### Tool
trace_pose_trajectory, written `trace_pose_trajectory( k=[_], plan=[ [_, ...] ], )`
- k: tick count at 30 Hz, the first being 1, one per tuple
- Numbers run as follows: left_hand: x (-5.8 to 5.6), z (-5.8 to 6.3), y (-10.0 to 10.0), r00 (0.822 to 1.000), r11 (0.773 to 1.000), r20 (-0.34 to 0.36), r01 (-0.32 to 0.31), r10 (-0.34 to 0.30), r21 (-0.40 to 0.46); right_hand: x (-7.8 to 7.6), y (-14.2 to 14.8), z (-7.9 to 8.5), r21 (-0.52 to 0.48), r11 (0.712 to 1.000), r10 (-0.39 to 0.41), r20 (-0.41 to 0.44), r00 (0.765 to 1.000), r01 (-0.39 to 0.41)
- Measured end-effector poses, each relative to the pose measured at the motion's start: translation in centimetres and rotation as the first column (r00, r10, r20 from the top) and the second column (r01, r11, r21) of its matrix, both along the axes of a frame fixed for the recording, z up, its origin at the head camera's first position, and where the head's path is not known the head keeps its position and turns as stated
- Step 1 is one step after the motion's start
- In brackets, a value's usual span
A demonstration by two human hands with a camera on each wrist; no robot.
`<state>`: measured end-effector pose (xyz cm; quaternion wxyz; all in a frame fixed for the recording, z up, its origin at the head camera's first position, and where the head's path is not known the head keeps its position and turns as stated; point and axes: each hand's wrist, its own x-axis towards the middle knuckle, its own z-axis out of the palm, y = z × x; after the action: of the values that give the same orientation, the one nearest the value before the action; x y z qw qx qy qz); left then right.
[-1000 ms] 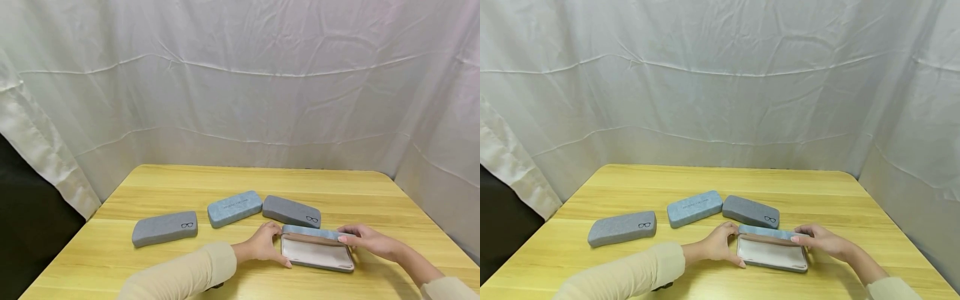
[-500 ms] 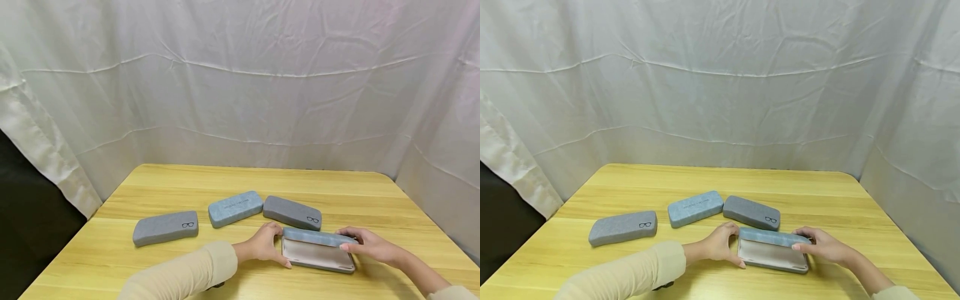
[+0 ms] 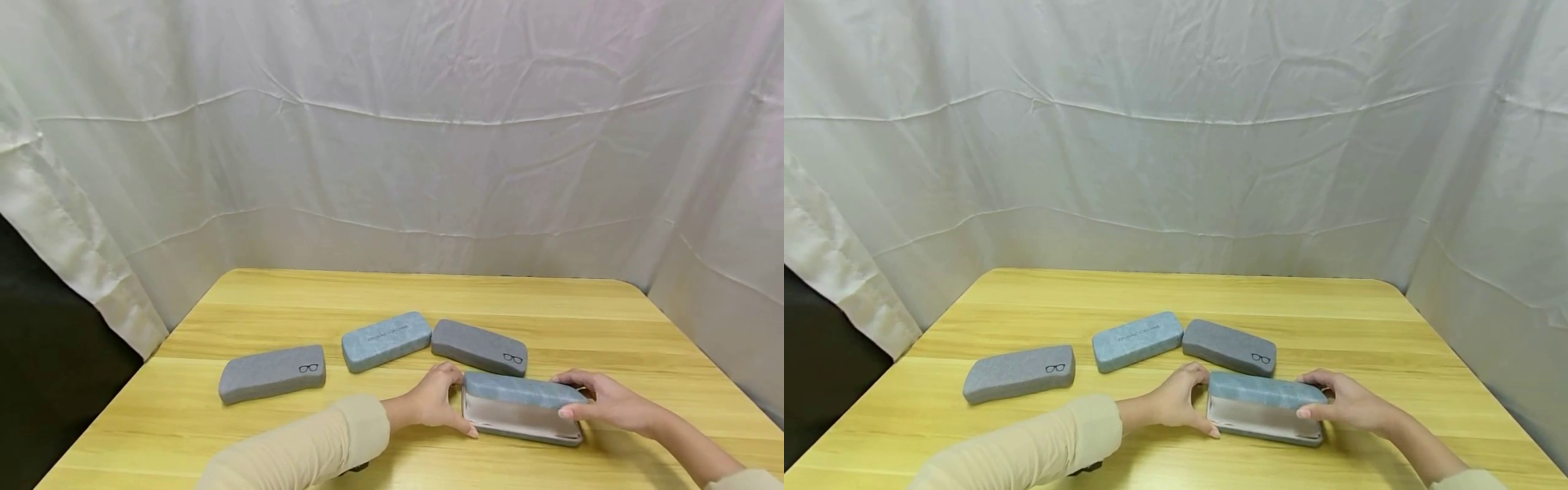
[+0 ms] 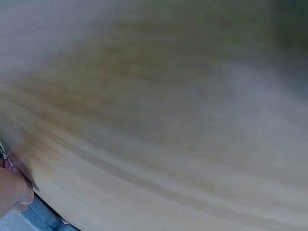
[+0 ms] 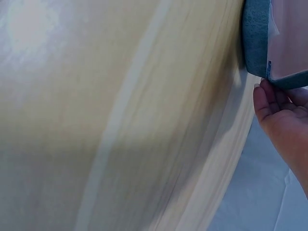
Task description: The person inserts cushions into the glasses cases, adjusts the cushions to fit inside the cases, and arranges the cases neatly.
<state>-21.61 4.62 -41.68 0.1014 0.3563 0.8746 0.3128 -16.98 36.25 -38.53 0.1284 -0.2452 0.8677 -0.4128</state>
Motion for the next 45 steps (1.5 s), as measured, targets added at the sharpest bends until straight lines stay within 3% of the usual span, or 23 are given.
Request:
trace_pose_trajectory(
  k=[4, 11, 17, 25, 37, 45],
  plan=[
    [0.1, 0.0, 0.0, 1.0, 1.0, -0.009, -0.005, 0.005, -0.004, 0.0, 0.0, 0.0, 0.012, 1.0, 0.0, -0.029, 1.0, 0.001],
    [0.3, 0.4, -0.1, 0.998, 1.0, 0.057, -0.012, 0.012, -0.003, 0.2, -0.2, 0.0, 0.034, 0.999, -0.025, -0.053, 0.998, 0.026],
    [0.2, 0.3, -0.2, 0.998, 1.0, 0.057, -0.013, 0.012, 0.008, 0.3, -0.3, -0.3, 0.061, 0.997, -0.034, -0.108, 0.994, 0.04],
    [0.1, 0.3, -0.3, 0.996, 0.999, 0.087, 0.008, -0.011, 0.031, 0.6, -0.7, -1.2, 0.149, 0.985, -0.031, -0.36, 0.932, 0.091],
    [0.1, 0.3, -0.2, 0.997, 1.0, 0.073, 0.004, -0.004, 0.0, 1.1, -1.3, -1.5, 0.174, 0.972, -0.069, -0.42, 0.905, 0.155],
    [0.2, 0.2, -0.1, 0.998, 1.0, 0.056, -0.01, 0.01, -0.004, 1.4, -1.7, -1.8, 0.191, 0.962, -0.08, -0.481, 0.873, 0.193]
  ],
)
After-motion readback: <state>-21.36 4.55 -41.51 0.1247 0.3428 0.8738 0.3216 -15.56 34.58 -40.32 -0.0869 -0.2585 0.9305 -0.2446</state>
